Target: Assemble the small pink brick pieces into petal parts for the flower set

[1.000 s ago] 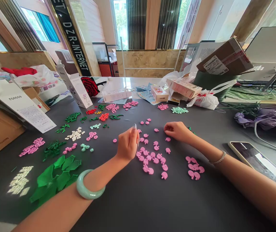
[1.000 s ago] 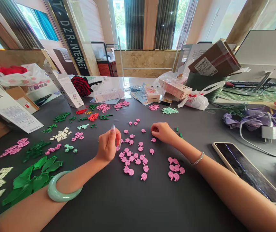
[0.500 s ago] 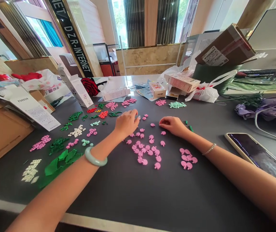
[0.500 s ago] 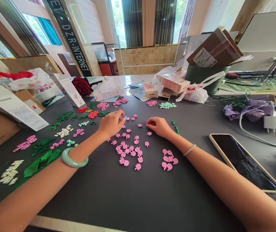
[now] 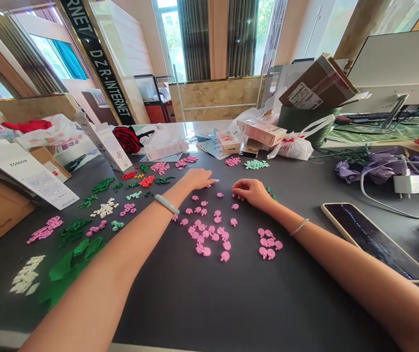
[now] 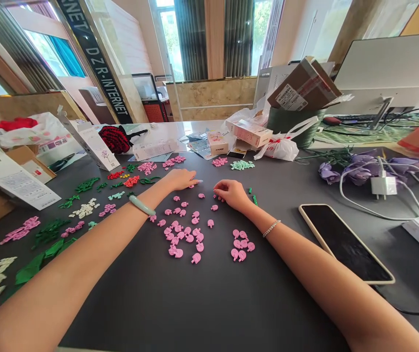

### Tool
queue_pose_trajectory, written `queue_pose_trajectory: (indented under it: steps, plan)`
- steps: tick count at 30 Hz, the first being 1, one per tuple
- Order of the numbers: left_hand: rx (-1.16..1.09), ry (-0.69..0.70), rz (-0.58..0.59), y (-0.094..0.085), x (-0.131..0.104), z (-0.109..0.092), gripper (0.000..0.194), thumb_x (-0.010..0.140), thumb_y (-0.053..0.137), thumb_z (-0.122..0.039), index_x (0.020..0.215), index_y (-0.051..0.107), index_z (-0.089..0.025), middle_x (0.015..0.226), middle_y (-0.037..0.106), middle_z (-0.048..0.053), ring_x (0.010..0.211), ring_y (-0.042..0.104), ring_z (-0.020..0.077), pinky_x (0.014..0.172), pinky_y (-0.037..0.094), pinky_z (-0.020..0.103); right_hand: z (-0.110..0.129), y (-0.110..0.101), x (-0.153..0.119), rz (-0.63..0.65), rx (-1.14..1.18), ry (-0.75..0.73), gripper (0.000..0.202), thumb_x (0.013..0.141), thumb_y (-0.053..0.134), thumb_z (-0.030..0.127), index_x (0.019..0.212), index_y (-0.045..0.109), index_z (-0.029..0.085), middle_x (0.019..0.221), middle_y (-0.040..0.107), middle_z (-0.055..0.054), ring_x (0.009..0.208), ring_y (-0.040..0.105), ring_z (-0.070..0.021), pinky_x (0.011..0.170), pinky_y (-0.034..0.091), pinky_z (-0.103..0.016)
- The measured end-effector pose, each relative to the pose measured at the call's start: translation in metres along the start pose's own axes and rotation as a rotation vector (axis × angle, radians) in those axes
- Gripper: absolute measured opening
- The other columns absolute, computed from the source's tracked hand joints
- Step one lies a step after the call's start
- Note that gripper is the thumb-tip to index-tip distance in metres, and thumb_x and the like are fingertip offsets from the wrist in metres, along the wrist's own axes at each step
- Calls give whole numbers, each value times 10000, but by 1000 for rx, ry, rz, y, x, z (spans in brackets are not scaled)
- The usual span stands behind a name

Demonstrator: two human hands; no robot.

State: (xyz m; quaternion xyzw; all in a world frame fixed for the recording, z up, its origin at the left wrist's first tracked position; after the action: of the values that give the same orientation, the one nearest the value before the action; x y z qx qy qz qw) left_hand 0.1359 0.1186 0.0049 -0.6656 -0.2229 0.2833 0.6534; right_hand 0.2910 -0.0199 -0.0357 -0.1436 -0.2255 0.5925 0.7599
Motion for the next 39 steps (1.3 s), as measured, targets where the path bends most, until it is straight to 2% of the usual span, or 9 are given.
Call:
queue_pose_trajectory:
  steps: [6, 10, 16, 17, 19, 21, 27, 33, 39]
  plan:
    - [-3, 57, 77, -2, 12, 6, 316, 893, 536, -304, 1169, 532, -150, 1165, 563, 94, 982, 586, 213, 817, 511, 414, 0, -1, 0, -27, 67, 30, 67, 692, 600, 240, 711, 605, 176, 573, 609, 16, 506, 563, -106, 552, 479, -239]
    - [-88, 74, 46, -2, 13, 10, 309, 893, 535, -311, 1160, 539, -156, 1163, 565, 89, 981, 587, 214, 819, 513, 411, 0, -1, -1, -24, 119, 31, 68, 647, 622, 219, 699, 609, 176, 591, 617, 19, 512, 556, -99, 555, 476, -237]
    - [-278, 90, -241, -6, 1, 4, 293, 895, 532, -313, 1135, 550, -146, 1125, 581, 85, 945, 595, 201, 799, 515, 396, 1, -1, 0, -29, 231, 39, 176, 599, 638, 230, 759, 602, 167, 641, 628, 10, 514, 553, -94, 507, 467, -233]
    - [-319, 99, -312, -8, -4, 2, 240, 911, 481, -308, 975, 614, -120, 963, 631, 76, 841, 601, 186, 758, 500, 360, 1, -1, 0, -30, 247, 44, 196, 593, 645, 241, 769, 603, 165, 646, 633, 5, 515, 557, -98, 499, 468, -235]
    - [-411, 136, -416, -12, -18, -3, 306, 899, 448, -294, 700, 606, -124, 684, 612, 40, 665, 555, 145, 668, 453, 293, 1, -2, 1, -33, 270, 56, 201, 580, 660, 258, 748, 614, 157, 626, 631, 1, 501, 548, -97, 494, 468, -241]
    - [-521, 191, -469, -13, -35, -9, 294, 858, 491, -302, 618, 561, -148, 572, 564, 1, 570, 505, 115, 603, 413, 252, 2, -4, 1, -43, 285, 66, 180, 568, 671, 262, 703, 627, 152, 588, 616, 6, 484, 526, -89, 505, 466, -247]
    - [-947, 226, -454, -1, -80, -17, 248, 845, 509, -379, 763, 574, -155, 658, 648, 22, 412, 492, 73, 443, 414, 212, 13, -9, -5, -49, 355, 103, 141, 563, 647, 215, 686, 658, 147, 571, 605, 16, 496, 523, -85, 550, 469, -259]
    - [-1350, 118, -452, 14, -97, -23, 337, 774, 615, -482, 804, 541, -155, 541, 569, -22, 352, 448, 64, 341, 342, 185, 32, -8, -17, -11, 435, 109, 151, 585, 667, 224, 714, 671, 145, 606, 614, 14, 540, 545, -85, 601, 495, -269]
    - [-1549, 118, -376, 16, -112, -38, 414, 774, 589, -558, 755, 549, -145, 442, 476, -56, 343, 395, 50, 354, 312, 177, 64, 4, -34, 93, 560, 93, 221, 610, 729, 231, 796, 633, 161, 650, 641, 12, 556, 597, -98, 563, 507, -258]
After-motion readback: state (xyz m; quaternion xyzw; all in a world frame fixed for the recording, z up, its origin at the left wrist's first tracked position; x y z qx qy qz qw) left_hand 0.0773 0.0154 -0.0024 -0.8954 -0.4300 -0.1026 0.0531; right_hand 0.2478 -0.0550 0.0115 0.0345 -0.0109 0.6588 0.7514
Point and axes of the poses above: each hand's wrist, its own x-axis towards the middle knuckle, its own y-axis out of the palm, z = x × y, the point moved 1 cm from there along x, towards the middle knuckle
